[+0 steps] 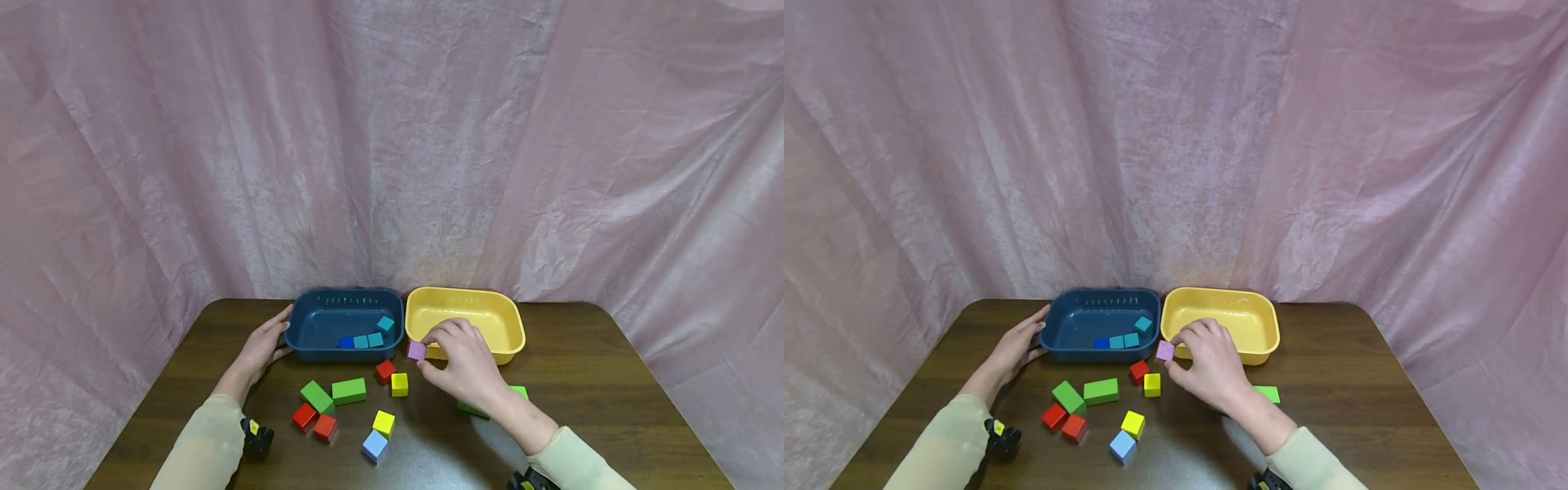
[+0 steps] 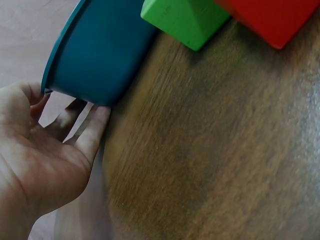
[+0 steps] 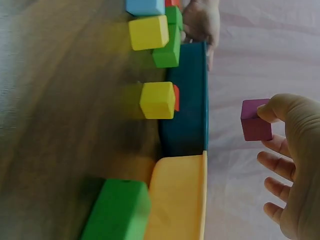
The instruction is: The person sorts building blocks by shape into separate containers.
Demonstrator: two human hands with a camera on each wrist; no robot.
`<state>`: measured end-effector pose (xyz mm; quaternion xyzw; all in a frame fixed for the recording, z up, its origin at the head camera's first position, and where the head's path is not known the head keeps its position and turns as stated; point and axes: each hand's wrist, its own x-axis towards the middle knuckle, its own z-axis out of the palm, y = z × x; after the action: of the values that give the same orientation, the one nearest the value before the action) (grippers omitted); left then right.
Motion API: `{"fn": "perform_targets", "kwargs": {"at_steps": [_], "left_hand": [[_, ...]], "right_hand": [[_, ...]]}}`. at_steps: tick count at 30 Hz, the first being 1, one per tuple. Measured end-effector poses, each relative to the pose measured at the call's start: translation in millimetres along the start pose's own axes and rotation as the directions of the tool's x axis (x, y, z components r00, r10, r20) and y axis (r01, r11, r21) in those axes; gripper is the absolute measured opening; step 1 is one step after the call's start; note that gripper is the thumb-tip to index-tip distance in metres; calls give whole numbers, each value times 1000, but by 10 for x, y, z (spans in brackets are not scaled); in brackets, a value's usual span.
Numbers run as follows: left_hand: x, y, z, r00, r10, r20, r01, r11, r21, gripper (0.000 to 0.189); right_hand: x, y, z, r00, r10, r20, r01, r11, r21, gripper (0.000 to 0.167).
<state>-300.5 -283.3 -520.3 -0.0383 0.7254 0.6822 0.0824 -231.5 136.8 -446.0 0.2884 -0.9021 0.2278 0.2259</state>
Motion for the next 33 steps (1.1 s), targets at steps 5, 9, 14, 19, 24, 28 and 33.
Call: {"fn": "perform_targets", "kwargs": {"at_steps": [5, 9, 14, 19, 24, 28, 33], "left_hand": [[6, -3, -1, 1000, -1, -6, 1, 1000, 0, 54], [0, -2, 6, 1000, 2, -6, -2, 1000, 12, 54], [-9, -2, 12, 1000, 7, -7, -7, 1000, 16, 54], [-13, -1, 14, 1000, 7, -11, -7, 1000, 10, 54], [-5, -4, 11, 1000, 4, -9, -4, 1000, 5, 54], [-6, -1, 11, 1000, 7, 0, -7, 1000, 14, 54], [-18, 8, 13, 1000, 6, 8, -6, 1000, 15, 54]], "right_hand": [[128, 8, -16, 1000, 12, -7, -12, 1000, 5, 23], [221, 20, -13, 999, 28, -15, -28, 1000, 8, 24], [311, 21, -13, 998, 68, 2, -68, 998, 16, 26], [394, 30, -13, 998, 67, 3, -67, 998, 8, 27], [473, 48, -8, 997, 73, -2, -73, 997, -3, 27], [521, 72, -9, 996, 93, 5, -93, 996, -12, 28], [565, 110, -3, 994, 106, 12, -106, 994, -22, 28]]}}
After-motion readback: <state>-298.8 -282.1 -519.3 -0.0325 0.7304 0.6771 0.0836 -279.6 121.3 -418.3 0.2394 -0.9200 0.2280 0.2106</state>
